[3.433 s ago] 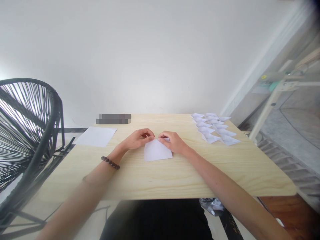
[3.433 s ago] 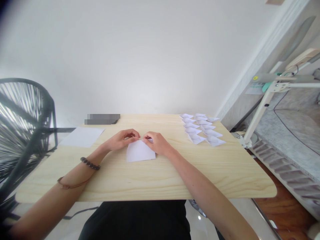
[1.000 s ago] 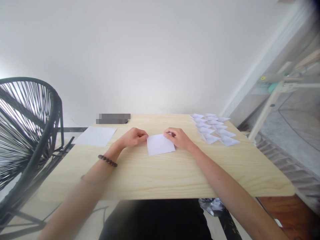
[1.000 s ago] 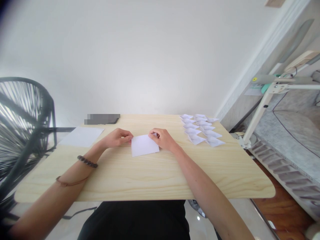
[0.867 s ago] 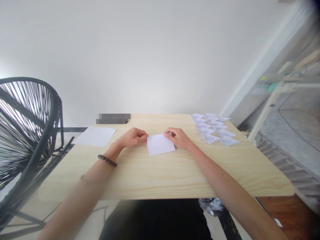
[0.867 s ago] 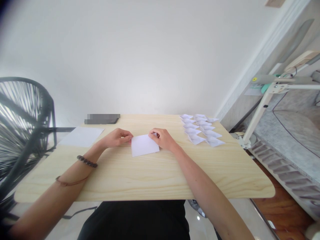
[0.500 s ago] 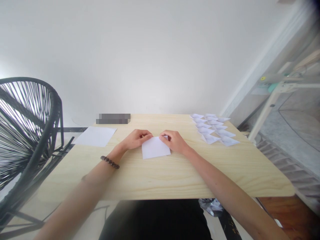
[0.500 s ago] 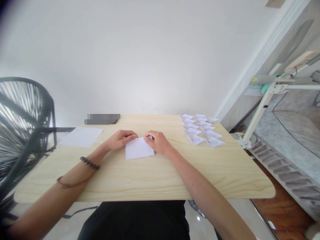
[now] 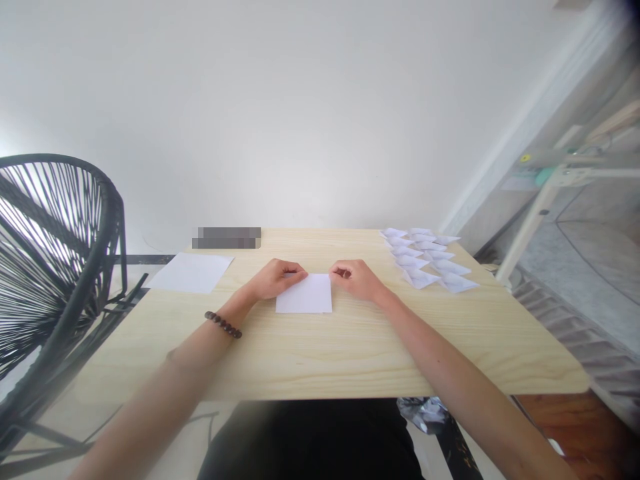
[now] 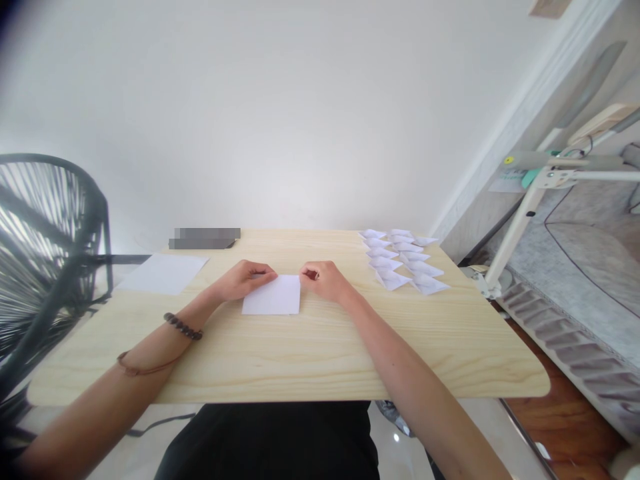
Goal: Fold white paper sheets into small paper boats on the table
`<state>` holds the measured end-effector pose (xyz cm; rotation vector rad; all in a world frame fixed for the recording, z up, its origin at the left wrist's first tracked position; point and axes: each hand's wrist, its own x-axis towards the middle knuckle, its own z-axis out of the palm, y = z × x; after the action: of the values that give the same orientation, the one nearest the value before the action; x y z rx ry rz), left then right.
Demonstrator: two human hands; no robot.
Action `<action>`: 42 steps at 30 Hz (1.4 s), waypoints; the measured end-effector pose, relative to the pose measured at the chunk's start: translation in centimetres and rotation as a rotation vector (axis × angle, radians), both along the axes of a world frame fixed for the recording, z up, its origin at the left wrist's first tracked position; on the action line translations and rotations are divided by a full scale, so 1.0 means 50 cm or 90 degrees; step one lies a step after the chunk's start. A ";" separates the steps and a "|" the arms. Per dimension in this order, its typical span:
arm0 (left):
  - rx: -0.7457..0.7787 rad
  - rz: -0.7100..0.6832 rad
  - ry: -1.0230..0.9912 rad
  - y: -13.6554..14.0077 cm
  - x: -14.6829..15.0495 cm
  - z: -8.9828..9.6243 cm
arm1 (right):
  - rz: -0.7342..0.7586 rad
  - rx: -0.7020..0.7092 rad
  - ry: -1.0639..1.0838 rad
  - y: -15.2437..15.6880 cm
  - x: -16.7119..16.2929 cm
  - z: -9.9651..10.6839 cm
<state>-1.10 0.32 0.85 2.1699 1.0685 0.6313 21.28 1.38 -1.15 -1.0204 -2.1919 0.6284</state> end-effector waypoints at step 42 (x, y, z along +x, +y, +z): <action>-0.010 -0.003 0.076 0.008 -0.031 0.010 | -0.017 -0.003 0.015 0.001 0.009 0.006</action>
<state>-2.65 0.73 1.36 2.2190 1.1250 0.4950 21.74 1.44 -0.86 -1.0386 -2.1540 0.6293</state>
